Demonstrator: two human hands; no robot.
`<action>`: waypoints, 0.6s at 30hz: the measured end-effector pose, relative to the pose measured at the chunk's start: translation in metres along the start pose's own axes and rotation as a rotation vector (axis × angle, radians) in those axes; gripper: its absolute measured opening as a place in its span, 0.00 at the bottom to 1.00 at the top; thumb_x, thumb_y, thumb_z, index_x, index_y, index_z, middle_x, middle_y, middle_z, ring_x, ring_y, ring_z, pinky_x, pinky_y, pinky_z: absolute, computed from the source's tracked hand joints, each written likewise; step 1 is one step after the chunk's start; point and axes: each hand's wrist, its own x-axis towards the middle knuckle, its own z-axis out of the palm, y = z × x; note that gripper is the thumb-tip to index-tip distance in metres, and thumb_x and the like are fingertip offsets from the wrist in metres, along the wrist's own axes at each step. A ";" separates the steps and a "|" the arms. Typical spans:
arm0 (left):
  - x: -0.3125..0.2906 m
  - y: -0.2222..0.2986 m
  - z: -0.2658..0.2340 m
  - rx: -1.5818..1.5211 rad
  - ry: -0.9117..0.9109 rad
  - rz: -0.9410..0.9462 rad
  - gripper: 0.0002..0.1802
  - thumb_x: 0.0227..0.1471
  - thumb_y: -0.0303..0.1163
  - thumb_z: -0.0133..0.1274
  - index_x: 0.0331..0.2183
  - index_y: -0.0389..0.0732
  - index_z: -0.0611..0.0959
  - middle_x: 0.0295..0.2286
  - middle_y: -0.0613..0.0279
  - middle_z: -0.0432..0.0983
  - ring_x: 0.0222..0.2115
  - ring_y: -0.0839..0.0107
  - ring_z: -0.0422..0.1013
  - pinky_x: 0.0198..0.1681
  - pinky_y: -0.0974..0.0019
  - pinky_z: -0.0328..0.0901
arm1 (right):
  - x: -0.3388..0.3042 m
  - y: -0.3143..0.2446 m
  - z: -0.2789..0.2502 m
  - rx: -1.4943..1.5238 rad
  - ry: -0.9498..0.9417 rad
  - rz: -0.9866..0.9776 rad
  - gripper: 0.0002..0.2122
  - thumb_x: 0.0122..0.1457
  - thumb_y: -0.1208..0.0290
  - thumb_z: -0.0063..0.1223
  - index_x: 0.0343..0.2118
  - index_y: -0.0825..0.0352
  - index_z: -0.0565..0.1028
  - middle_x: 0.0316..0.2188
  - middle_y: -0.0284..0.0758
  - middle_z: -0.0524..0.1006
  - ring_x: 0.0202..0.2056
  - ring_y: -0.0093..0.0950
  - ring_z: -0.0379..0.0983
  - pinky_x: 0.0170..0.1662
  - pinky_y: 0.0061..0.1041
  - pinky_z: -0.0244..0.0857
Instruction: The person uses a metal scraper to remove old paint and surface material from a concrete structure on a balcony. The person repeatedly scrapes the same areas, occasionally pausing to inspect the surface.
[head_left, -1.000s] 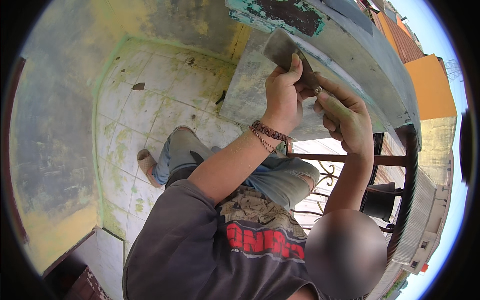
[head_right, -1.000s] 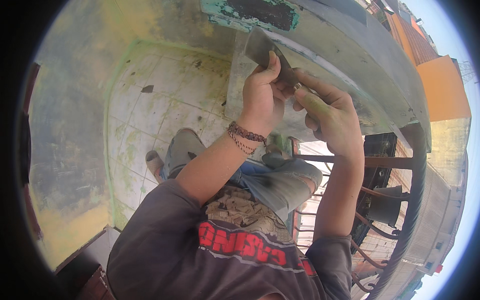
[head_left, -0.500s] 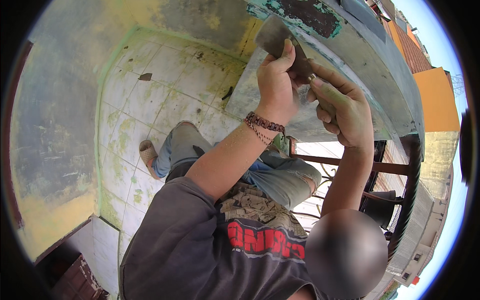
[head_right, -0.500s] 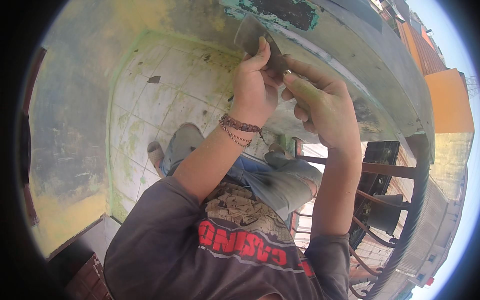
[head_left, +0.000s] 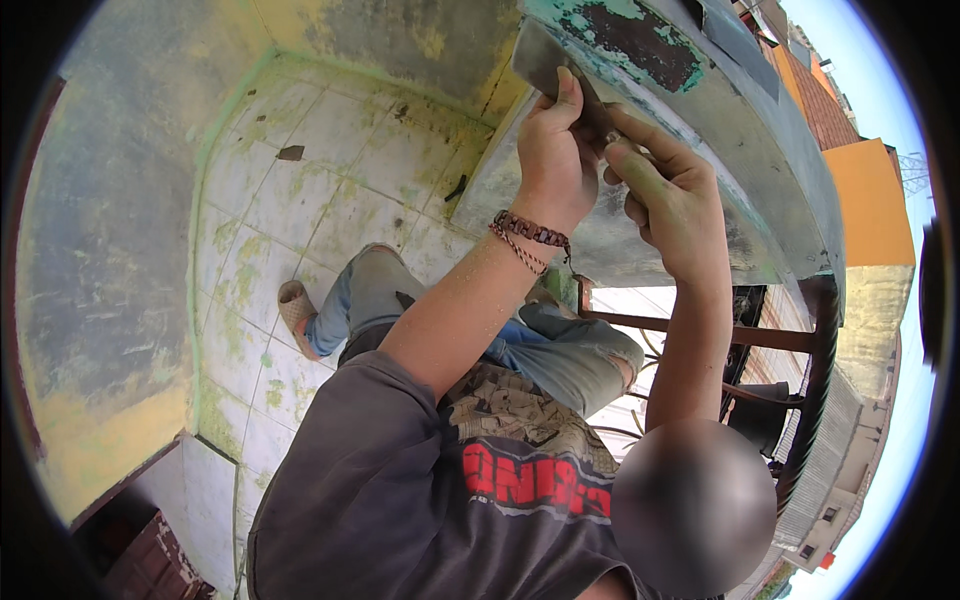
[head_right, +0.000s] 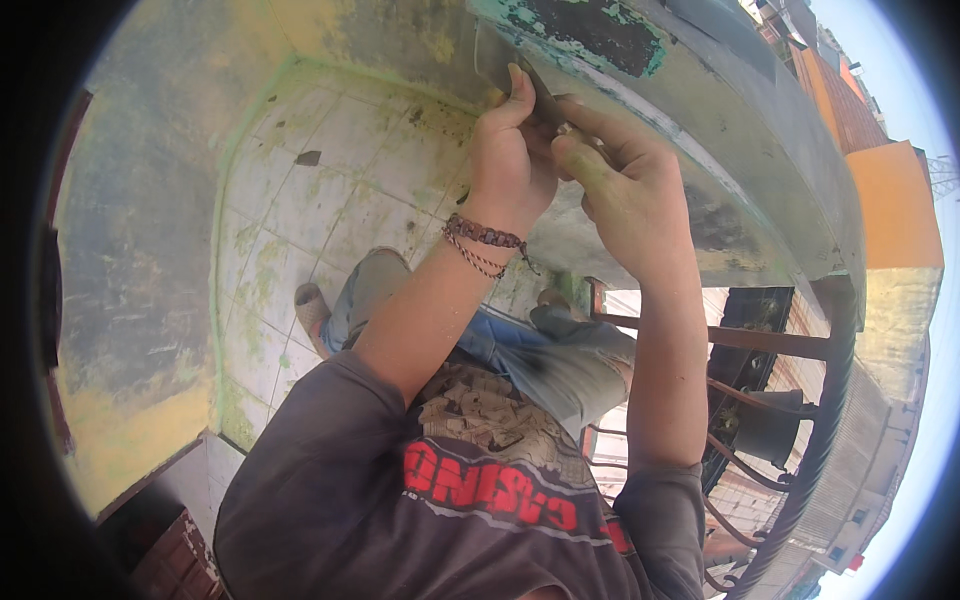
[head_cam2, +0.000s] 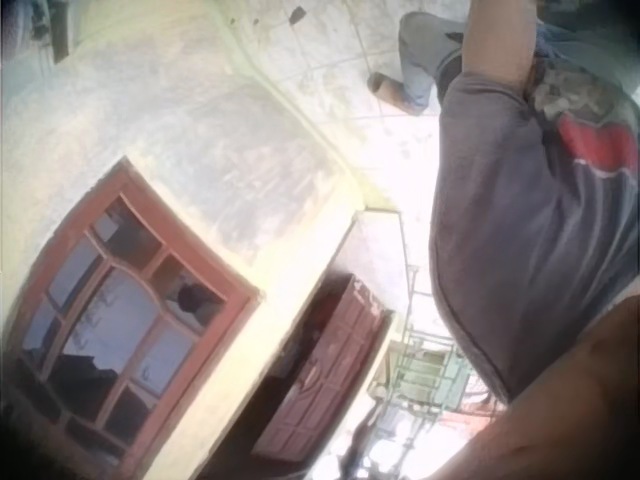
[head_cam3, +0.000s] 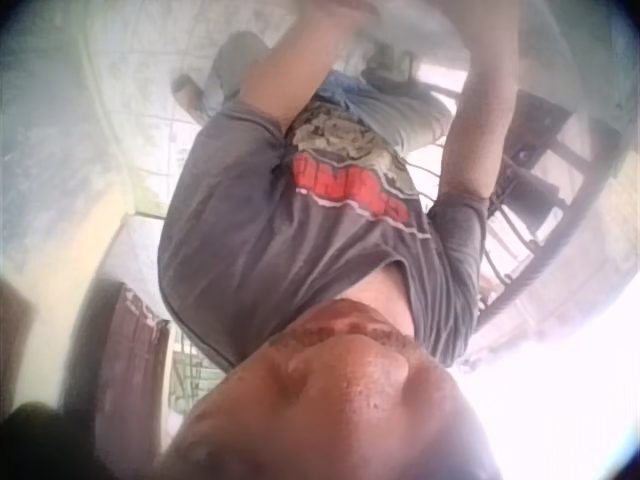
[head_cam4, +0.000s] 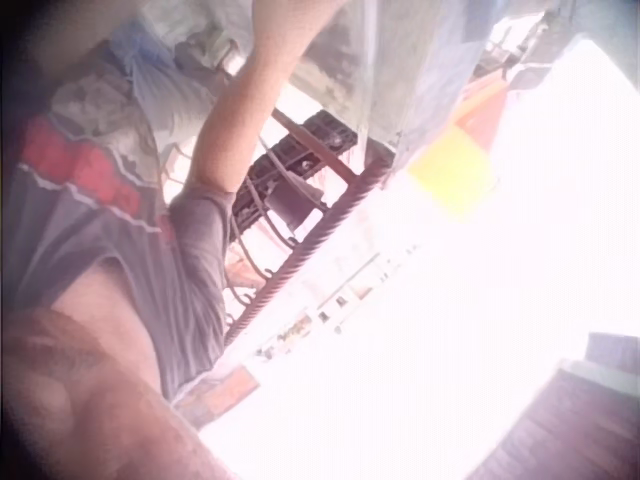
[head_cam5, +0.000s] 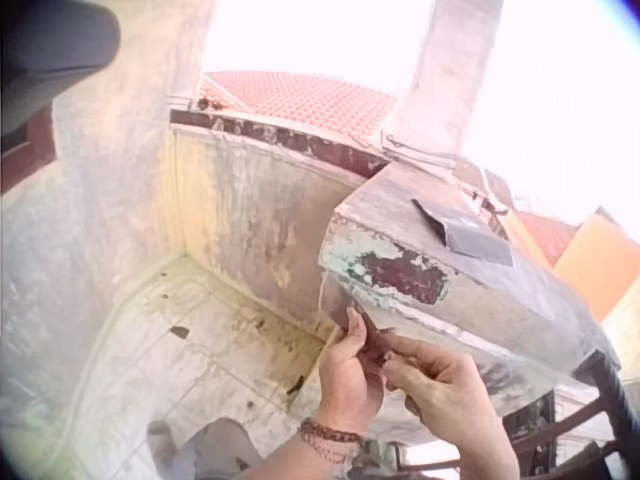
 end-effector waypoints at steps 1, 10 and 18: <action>-0.006 -0.012 0.010 -0.009 0.043 0.048 0.20 0.63 0.48 0.43 0.40 0.41 0.75 0.32 0.61 0.76 0.31 0.70 0.72 0.33 0.66 0.65 | -0.008 0.004 -0.009 -0.048 0.043 0.003 0.17 0.60 0.70 0.55 0.52 0.66 0.74 0.23 0.25 0.74 0.17 0.09 0.57 0.17 0.11 0.46; 0.000 0.001 0.000 -0.077 -0.084 0.011 0.19 0.63 0.48 0.43 0.39 0.42 0.75 0.33 0.62 0.74 0.37 0.70 0.71 0.41 0.64 0.65 | -0.001 0.021 0.008 -0.200 0.091 -0.145 0.17 0.58 0.71 0.57 0.49 0.73 0.75 0.43 0.41 0.79 0.42 0.26 0.75 0.47 0.24 0.66; -0.006 -0.016 0.000 -0.080 -0.048 -0.041 0.16 0.63 0.45 0.44 0.39 0.42 0.74 0.33 0.62 0.75 0.36 0.70 0.71 0.45 0.63 0.65 | -0.017 0.032 0.002 -0.107 0.131 -0.200 0.16 0.60 0.75 0.54 0.51 0.71 0.74 0.49 0.44 0.76 0.52 0.30 0.73 0.52 0.25 0.65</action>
